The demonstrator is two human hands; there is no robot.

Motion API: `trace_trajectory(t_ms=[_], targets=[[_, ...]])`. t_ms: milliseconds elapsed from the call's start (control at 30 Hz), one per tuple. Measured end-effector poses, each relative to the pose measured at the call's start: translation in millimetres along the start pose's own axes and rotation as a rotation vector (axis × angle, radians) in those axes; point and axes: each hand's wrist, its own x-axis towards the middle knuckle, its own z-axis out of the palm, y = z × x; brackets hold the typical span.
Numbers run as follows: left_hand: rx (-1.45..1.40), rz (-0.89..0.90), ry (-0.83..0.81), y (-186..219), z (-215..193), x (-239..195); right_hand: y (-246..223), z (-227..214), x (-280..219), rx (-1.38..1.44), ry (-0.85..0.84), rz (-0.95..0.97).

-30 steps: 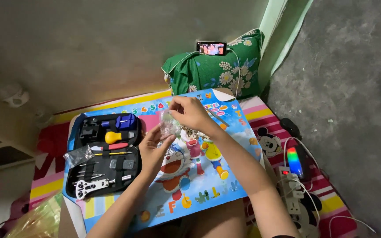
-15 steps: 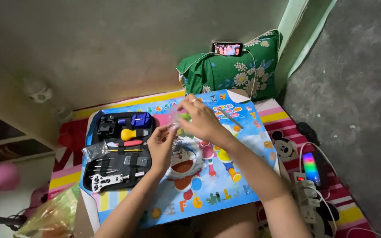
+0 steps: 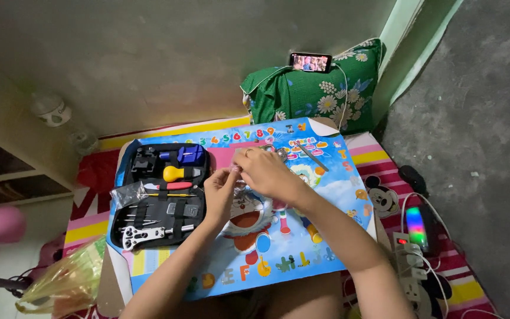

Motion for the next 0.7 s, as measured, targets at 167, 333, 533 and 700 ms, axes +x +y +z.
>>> trace_trajectory(t_ms=[167, 333, 533, 700], targets=[[-0.031, -0.048, -0.015, -21, -6, 9, 8, 24, 6, -0.176, 0.079, -0.013], [-0.009, -0.027, -0.022, -19, -7, 7, 0, 15, 4, -0.202, 0.109, -0.039], [0.005, -0.075, -0.033, -1, 0, 1, 3, 21, 5, -0.255, 0.171, -0.066], [0.087, -0.082, -0.069, 0, 1, 1, -2, 10, 9, -0.283, 0.348, -0.11]])
